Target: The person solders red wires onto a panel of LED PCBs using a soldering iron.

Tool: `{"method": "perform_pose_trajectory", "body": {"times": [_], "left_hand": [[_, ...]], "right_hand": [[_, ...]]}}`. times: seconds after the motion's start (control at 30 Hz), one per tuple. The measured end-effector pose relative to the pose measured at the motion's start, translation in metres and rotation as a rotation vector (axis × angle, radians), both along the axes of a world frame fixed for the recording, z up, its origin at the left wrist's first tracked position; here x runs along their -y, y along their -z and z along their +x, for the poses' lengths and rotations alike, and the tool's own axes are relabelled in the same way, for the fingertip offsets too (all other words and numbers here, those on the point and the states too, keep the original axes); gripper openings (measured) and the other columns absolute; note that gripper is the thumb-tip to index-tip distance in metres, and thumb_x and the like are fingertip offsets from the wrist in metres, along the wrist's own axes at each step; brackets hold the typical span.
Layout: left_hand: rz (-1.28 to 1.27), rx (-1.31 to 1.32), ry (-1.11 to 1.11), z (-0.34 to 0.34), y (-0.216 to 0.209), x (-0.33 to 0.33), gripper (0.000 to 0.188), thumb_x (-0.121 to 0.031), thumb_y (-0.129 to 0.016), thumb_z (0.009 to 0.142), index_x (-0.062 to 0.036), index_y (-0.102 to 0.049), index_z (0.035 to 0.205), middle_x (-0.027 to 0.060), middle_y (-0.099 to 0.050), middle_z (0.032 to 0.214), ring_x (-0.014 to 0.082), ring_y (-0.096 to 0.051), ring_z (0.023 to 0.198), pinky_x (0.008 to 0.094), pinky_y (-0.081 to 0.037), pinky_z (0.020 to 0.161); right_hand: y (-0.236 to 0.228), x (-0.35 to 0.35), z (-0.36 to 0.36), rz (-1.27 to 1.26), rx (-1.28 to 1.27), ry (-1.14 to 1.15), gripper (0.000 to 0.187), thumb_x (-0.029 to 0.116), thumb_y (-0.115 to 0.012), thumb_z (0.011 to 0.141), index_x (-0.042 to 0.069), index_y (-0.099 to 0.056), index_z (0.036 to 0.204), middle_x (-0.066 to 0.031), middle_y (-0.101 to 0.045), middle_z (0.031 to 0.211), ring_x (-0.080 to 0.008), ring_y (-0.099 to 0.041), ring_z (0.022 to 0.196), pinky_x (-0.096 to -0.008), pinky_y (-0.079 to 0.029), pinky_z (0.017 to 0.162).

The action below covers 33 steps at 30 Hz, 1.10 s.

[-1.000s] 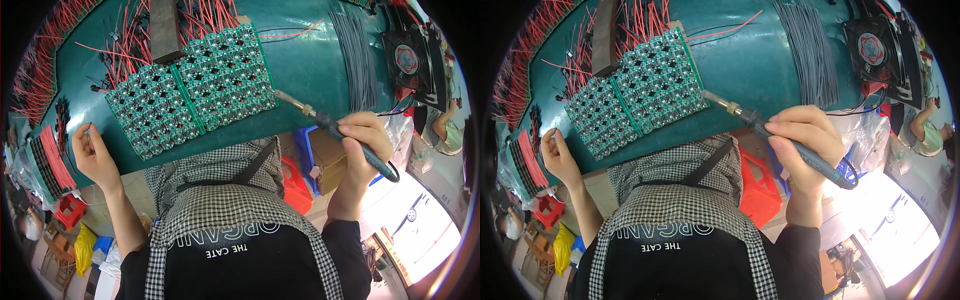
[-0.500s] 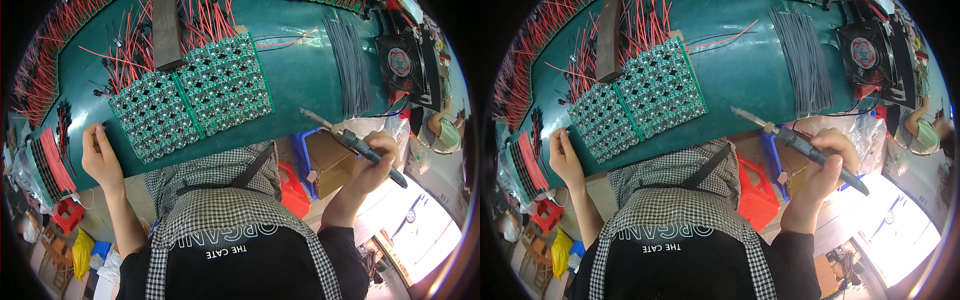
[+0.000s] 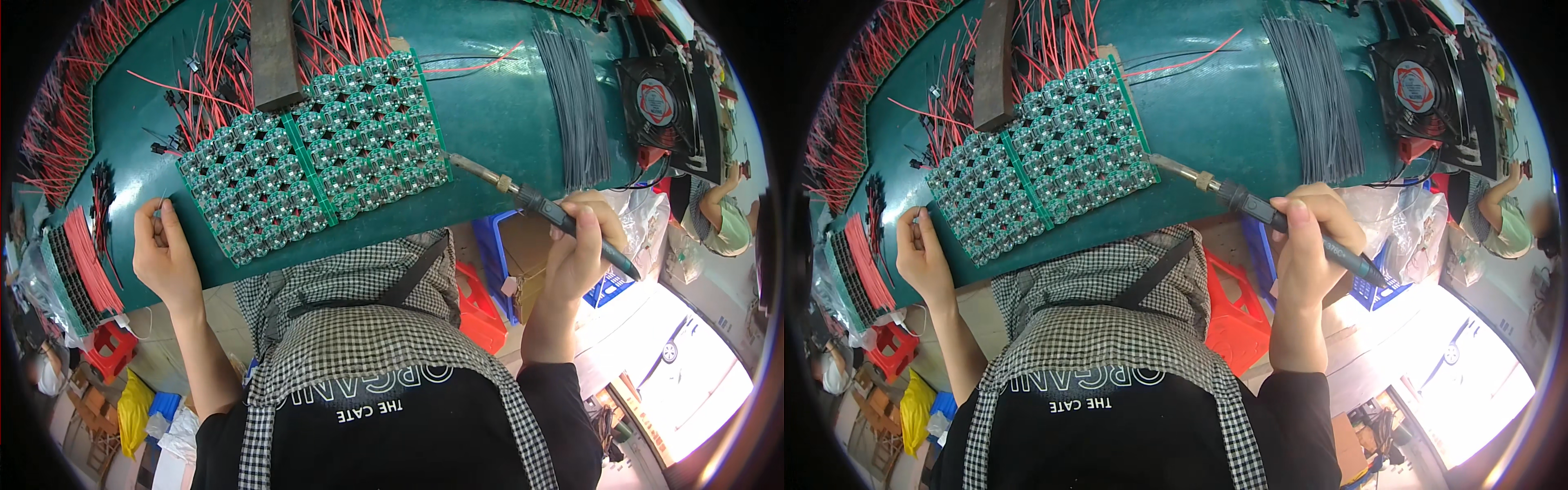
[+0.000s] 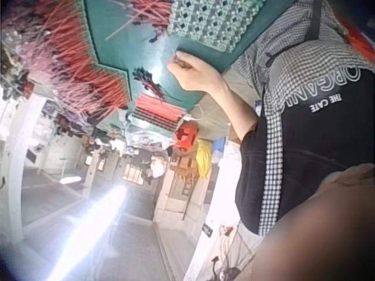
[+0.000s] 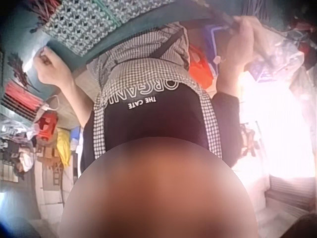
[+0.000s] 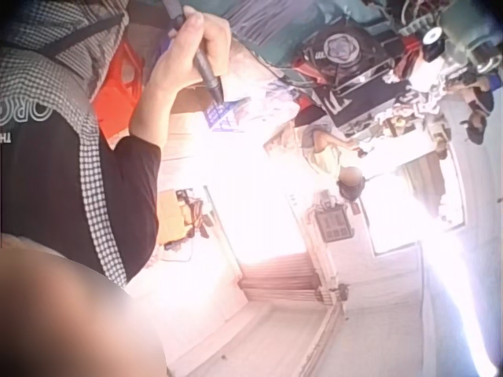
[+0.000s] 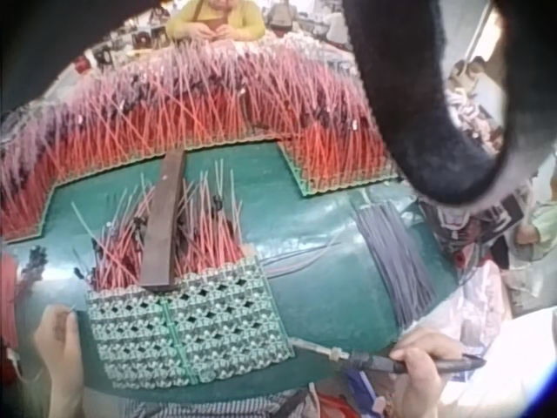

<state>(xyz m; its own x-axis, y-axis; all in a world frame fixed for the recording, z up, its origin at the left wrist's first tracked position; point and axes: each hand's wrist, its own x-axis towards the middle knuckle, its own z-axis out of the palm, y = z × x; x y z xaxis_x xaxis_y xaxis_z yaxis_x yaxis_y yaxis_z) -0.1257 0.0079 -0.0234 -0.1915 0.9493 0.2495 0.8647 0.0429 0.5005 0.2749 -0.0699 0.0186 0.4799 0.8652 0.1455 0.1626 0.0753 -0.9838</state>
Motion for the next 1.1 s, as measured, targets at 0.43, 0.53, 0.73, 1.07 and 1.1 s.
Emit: {"method": "perform_pose_trajectory", "body": {"times": [0.43,0.53,0.73,1.07,1.1], "left_hand": [[0.010,-0.015,-0.001,0.002,-0.001,-0.001,0.013,-0.015,-0.063,0.097,-0.0025,-0.065,0.098,-0.0043,-0.044,0.061,0.0030,-0.035,0.052,0.0220,-0.028,0.047],[-0.010,-0.027,-0.006,-0.002,0.001,0.000,0.013,-0.014,-0.063,0.097,-0.0022,-0.065,0.099,-0.0024,-0.046,0.062,0.0043,-0.038,0.054,0.0226,-0.031,0.048],[-0.066,-0.094,-0.015,-0.005,0.001,0.003,0.017,-0.017,-0.059,0.099,-0.0023,-0.063,0.106,0.0112,-0.064,0.080,0.0154,-0.058,0.067,0.0294,-0.048,0.066],[0.013,-0.177,0.015,0.002,0.002,0.000,0.013,-0.019,-0.057,0.100,-0.0061,-0.060,0.099,0.0011,-0.037,0.060,0.0106,-0.035,0.053,0.0318,-0.030,0.048],[0.010,-0.182,0.024,0.001,0.003,0.000,0.013,-0.019,-0.057,0.099,-0.0062,-0.060,0.099,0.0012,-0.037,0.060,0.0111,-0.035,0.052,0.0318,-0.030,0.048]], "right_hand": [[0.005,-0.001,0.004,0.010,0.002,-0.053,0.013,0.004,-0.065,0.084,-0.006,-0.064,0.075,-0.0110,-0.061,0.072,-0.0115,-0.051,0.057,-0.0230,-0.038,0.053],[0.005,-0.001,0.009,-0.003,0.069,-0.098,0.014,0.005,-0.064,0.085,-0.006,-0.064,0.075,-0.0105,-0.060,0.072,-0.0120,-0.052,0.059,-0.0233,-0.038,0.054],[-0.024,0.018,0.059,0.356,-0.069,0.030,0.021,0.016,-0.059,0.093,-0.004,-0.063,0.090,-0.0069,-0.060,0.077,-0.0106,-0.049,0.063,-0.0228,-0.036,0.057],[-0.104,-0.046,0.272,0.108,0.142,0.529,0.046,0.044,-0.061,0.096,-0.001,-0.073,0.097,-0.0091,-0.070,0.079,-0.0100,-0.064,0.063,-0.0198,-0.049,0.055],[-0.102,-0.063,0.284,0.083,0.193,0.572,0.050,0.046,-0.062,0.095,-0.002,-0.074,0.094,-0.0089,-0.069,0.074,-0.0116,-0.065,0.061,-0.0207,-0.050,0.055]]}}
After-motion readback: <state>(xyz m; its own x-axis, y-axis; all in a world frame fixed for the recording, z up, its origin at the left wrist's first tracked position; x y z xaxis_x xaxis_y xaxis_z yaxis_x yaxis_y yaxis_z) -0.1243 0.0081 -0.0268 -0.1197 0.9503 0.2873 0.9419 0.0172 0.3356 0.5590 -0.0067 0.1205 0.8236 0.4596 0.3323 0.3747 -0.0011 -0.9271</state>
